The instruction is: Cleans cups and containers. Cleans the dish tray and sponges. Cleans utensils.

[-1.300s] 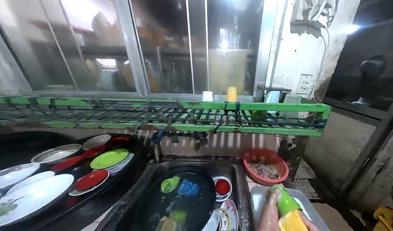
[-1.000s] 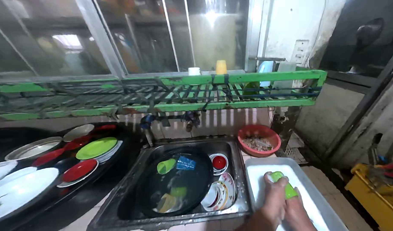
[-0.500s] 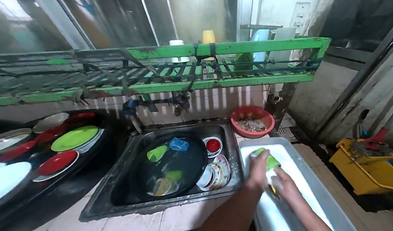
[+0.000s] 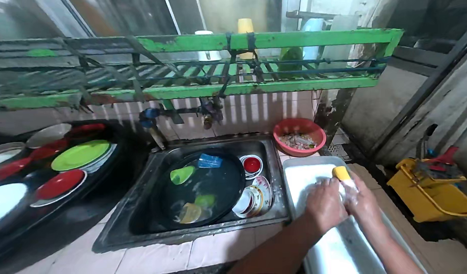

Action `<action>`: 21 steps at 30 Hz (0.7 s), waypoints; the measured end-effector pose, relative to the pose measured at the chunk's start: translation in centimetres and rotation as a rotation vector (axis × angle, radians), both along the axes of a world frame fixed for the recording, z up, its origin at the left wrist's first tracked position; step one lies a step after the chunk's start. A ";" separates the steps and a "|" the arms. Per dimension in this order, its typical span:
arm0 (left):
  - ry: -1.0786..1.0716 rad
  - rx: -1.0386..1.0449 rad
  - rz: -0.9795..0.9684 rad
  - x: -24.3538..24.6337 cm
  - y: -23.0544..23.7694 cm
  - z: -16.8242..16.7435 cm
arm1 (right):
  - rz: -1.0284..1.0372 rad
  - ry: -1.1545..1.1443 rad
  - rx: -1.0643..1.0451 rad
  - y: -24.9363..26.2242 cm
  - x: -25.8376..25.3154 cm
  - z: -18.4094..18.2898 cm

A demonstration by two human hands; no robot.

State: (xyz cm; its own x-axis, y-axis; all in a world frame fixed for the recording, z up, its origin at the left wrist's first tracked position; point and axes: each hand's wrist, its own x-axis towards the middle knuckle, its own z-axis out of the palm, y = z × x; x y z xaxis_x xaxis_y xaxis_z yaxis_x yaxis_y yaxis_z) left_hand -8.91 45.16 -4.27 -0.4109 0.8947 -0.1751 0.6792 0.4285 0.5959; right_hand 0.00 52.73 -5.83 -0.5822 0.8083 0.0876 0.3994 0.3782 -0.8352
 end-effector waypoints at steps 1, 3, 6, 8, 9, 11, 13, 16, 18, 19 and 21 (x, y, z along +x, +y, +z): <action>-0.023 -0.009 0.019 -0.7 -0.1 0.1 | 0.062 0.033 0.169 -1.3 0.2 -0.3; -0.073 0.035 0.036 -1.8 -1.0 -0.3 | 0.130 0.122 0.321 -2.9 0.0 -1.1; -0.014 0.151 -0.021 -1.5 -1.3 -0.6 | 0.015 0.195 -0.036 -1.3 -0.5 -0.8; 0.021 0.140 -0.024 -1.3 -1.2 0.0 | -0.056 0.224 -0.149 0.5 -1.4 -1.0; 0.028 0.150 -0.009 -1.6 -1.2 0.2 | -0.046 0.234 -0.117 0.2 -1.6 -0.8; 0.009 0.188 0.048 -3.2 -1.7 0.7 | 0.075 0.242 0.050 -1.8 -1.5 -0.2; -0.005 0.266 0.150 -6.2 -3.1 0.6 | 0.263 0.185 0.109 -3.9 -1.2 0.7; 0.075 0.306 0.362 -12.0 -6.4 -0.7 | 0.390 -0.025 -0.014 -4.4 0.6 0.6; 0.174 0.192 0.490 -16.0 -9.8 -1.8 | 0.392 -0.179 -0.045 -2.3 3.0 -1.2; 0.211 0.111 0.535 -17.9 -11.7 -2.8 | 0.400 -0.258 -0.005 -1.1 4.3 -2.1; 0.270 -0.059 0.604 -21.1 -14.7 -4.4 | 0.449 -0.424 0.128 0.4 6.3 -3.4</action>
